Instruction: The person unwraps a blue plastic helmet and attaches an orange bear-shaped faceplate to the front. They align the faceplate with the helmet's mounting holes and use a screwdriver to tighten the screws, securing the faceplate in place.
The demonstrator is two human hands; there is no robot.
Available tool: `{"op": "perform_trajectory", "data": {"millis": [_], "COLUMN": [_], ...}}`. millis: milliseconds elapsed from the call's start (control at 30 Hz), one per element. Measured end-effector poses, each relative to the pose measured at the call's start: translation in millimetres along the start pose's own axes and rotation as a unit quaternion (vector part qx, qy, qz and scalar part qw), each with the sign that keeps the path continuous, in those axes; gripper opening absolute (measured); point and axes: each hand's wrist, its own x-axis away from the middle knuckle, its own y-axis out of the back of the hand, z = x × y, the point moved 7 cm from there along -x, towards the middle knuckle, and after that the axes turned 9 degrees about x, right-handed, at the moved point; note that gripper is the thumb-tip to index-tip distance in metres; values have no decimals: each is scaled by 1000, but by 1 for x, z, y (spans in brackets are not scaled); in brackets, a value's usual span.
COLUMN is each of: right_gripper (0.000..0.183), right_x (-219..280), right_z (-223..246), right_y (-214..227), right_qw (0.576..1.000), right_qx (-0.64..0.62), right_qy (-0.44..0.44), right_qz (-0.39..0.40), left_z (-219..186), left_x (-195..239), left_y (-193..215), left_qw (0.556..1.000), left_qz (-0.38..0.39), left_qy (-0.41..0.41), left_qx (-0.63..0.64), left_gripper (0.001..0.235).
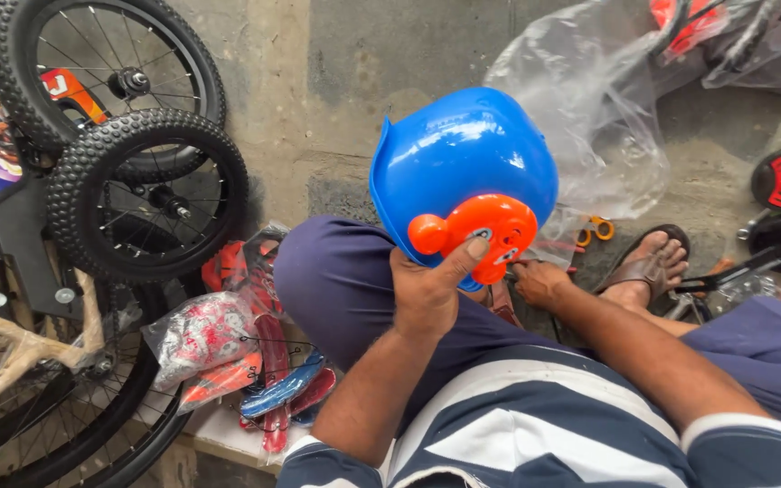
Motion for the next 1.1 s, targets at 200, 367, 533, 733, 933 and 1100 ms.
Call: {"op": "perform_trajectory", "data": {"millis": [200, 367, 533, 733, 933, 1100], "right_gripper": [24, 79, 52, 49, 47, 48], "right_x": [14, 75, 206, 274, 269, 272], "right_z": [-3, -35, -79, -24, 14, 25], "right_y": [21, 108, 214, 225, 234, 223], "right_qw": [998, 993, 941, 845, 850, 813], "right_qx": [34, -102, -291, -474, -448, -543], "right_qy": [41, -57, -132, -98, -102, -80], "right_qz": [40, 11, -113, -225, -257, -196], "left_z": [-2, -6, -10, -10, -4, 11], "left_x": [7, 12, 15, 27, 54, 75], "left_y": [-5, -7, -6, -8, -5, -4], "left_qw": [1000, 998, 995, 994, 994, 992], "left_qz": [9, 42, 63, 93, 83, 104], "left_qy": [-2, -14, -20, -46, -70, -32], "left_qx": [1, 41, 73, 32, -17, -70], "left_gripper": [28, 27, 27, 23, 24, 23]}}
